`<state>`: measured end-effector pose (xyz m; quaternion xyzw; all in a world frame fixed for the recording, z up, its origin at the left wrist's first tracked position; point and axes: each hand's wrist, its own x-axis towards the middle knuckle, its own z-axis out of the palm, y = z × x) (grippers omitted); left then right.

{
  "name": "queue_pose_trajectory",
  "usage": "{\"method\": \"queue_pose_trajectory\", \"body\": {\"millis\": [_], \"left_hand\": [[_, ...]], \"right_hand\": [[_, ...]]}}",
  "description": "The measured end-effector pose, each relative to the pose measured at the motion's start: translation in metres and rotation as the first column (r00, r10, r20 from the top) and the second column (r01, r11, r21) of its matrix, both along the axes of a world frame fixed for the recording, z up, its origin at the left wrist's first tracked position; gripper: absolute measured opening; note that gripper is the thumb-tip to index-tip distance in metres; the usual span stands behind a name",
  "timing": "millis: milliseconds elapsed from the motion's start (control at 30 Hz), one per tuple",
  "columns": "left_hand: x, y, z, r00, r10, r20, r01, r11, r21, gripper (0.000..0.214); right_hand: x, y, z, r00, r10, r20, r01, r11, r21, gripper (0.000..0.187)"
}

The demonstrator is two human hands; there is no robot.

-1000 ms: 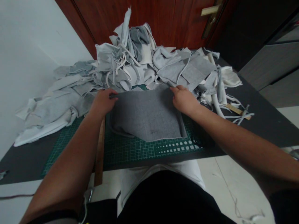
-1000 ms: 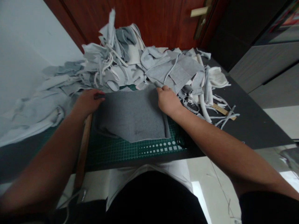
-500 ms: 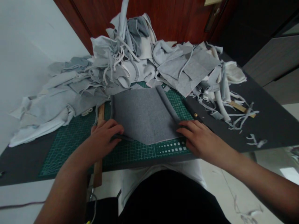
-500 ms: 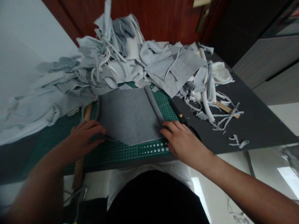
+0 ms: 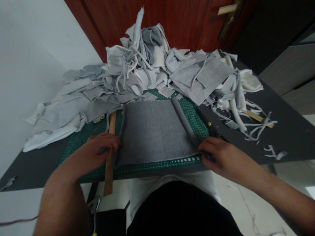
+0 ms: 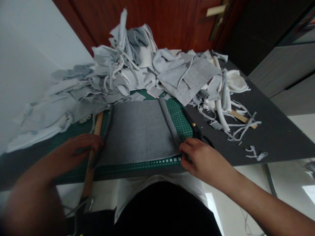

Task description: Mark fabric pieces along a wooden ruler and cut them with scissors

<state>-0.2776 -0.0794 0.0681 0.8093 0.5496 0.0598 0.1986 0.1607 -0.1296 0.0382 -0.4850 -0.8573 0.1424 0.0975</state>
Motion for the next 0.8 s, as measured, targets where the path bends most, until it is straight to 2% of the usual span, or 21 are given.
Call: {"method": "queue_pose_trajectory", "body": {"millis": [67, 133, 267, 400, 467, 533, 633, 700, 767, 800], "left_hand": [[-0.002, -0.005, 0.003, 0.999, -0.014, 0.038, 0.013, 1.0, 0.018, 0.024], [0.008, -0.007, -0.002, 1.0, -0.006, 0.03, 0.004, 0.997, 0.074, 0.028], [0.039, -0.003, -0.028, 0.994, 0.021, -0.105, -0.01, 0.994, 0.106, 0.047], [0.036, 0.0, -0.048, 0.98, 0.034, -0.194, -0.018, 0.996, 0.084, 0.054], [0.028, 0.0, -0.047, 0.969, 0.086, -0.23, -0.062, 0.992, 0.11, 0.053], [0.03, -0.001, -0.038, 0.966, 0.115, -0.233, -0.078, 0.984, 0.162, 0.05], [0.065, 0.001, -0.018, 0.993, 0.1, -0.07, -0.08, 0.968, 0.237, 0.046], [0.107, 0.007, -0.005, 0.975, 0.159, 0.153, -0.196, 0.942, 0.272, 0.045], [0.154, 0.022, 0.004, 0.903, 0.118, 0.412, -0.233, 0.942, 0.241, 0.042], [0.175, 0.034, 0.006, 0.846, 0.123, 0.519, -0.265, 0.941, 0.209, 0.038]], "right_hand": [[-0.002, -0.007, -0.004, 0.999, 0.01, -0.04, -0.01, 1.0, 0.002, 0.013], [-0.009, -0.009, -0.011, 0.996, -0.039, -0.075, 0.043, 0.997, 0.058, 0.018], [-0.025, -0.002, -0.023, 0.99, -0.13, -0.061, 0.135, 0.985, 0.105, 0.033], [-0.027, 0.003, -0.017, 0.964, -0.25, 0.09, 0.245, 0.967, 0.069, 0.023], [-0.028, 0.002, -0.01, 0.946, -0.293, 0.135, 0.283, 0.955, 0.092, 0.018], [-0.035, 0.0, -0.004, 0.959, -0.268, 0.087, 0.254, 0.956, 0.144, 0.021], [-0.065, 0.007, -0.002, 0.981, -0.146, -0.131, 0.17, 0.965, 0.197, 0.039], [-0.096, 0.023, -0.007, 0.956, -0.09, -0.281, 0.137, 0.978, 0.156, 0.051], [-0.128, 0.05, -0.015, 0.913, -0.108, -0.392, 0.147, 0.987, 0.071, 0.055], [-0.141, 0.066, -0.019, 0.898, -0.149, -0.413, 0.176, 0.984, 0.028, 0.05]]}}
